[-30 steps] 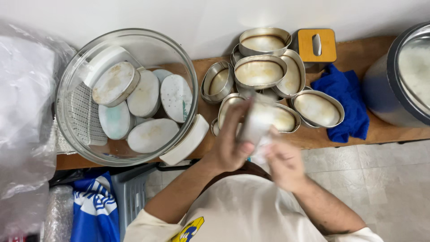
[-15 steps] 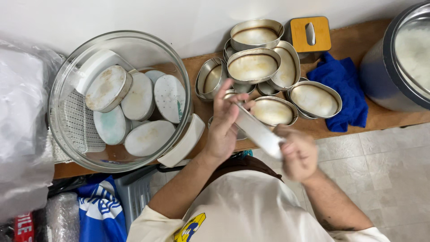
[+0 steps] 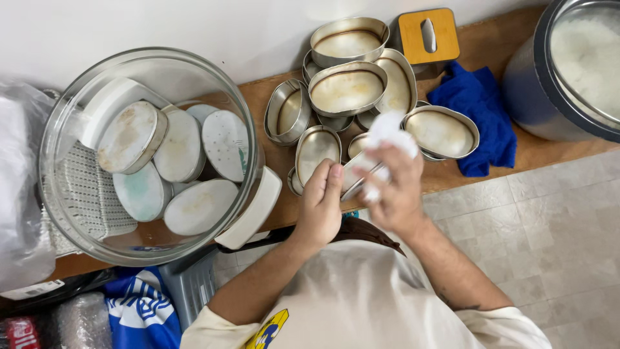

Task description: The person wipes metal tins one at a time with a paper towel, then stacks the wiped tins into a large pot on the counter. They continue through a pile of tins, occasionally turning each tin to wipe its inside and outside before adding it to the stack.

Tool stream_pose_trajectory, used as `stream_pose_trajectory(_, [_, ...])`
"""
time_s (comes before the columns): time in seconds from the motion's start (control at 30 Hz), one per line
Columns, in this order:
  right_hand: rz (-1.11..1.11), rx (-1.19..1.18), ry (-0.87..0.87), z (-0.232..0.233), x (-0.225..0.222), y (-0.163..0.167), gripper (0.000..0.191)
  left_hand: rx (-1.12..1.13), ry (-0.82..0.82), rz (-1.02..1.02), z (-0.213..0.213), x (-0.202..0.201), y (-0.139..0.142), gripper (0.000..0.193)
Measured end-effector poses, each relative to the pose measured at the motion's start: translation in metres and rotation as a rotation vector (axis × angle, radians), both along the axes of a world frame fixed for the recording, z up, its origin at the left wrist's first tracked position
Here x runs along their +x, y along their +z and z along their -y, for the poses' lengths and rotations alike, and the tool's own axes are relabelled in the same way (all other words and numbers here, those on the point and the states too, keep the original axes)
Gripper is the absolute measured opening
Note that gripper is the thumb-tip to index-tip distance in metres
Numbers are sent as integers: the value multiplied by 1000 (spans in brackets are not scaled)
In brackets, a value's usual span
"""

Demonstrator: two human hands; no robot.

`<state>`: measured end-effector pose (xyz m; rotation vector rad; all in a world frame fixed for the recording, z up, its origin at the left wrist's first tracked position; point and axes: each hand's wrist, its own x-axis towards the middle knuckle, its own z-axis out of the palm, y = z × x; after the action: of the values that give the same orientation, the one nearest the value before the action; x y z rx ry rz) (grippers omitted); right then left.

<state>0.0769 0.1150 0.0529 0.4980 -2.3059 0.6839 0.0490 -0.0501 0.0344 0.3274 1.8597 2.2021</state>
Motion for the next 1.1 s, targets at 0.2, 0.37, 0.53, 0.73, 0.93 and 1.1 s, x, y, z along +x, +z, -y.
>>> stream_pose_trajectory(0.2, [384, -1179, 116, -5, -3, -36, 55, -136, -18, -443, -14, 13, -2, 17])
stream_pose_trajectory(0.37, [744, -1733, 345, 2, 20, -54, 61, -484, -117, -882, -26, -9, -22, 17])
stream_pose_trajectory(0.53, [879, -1431, 68, -26, 30, -65, 46, -590, -342, -939, -20, -27, -16, 37])
stream_pose_trajectory(0.73, [604, -1525, -258, -62, 16, -64, 42, -702, -196, -1167, 22, -22, 48, 61])
stream_pose_trajectory(0.93, [534, -878, -524, -116, 6, -73, 31, -1102, -12, -849, 156, -62, 94, 46])
stream_pose_trajectory(1.1, [294, -594, -364, -123, 5, -77, 25, -1565, 32, -431, 248, -131, 83, 73])
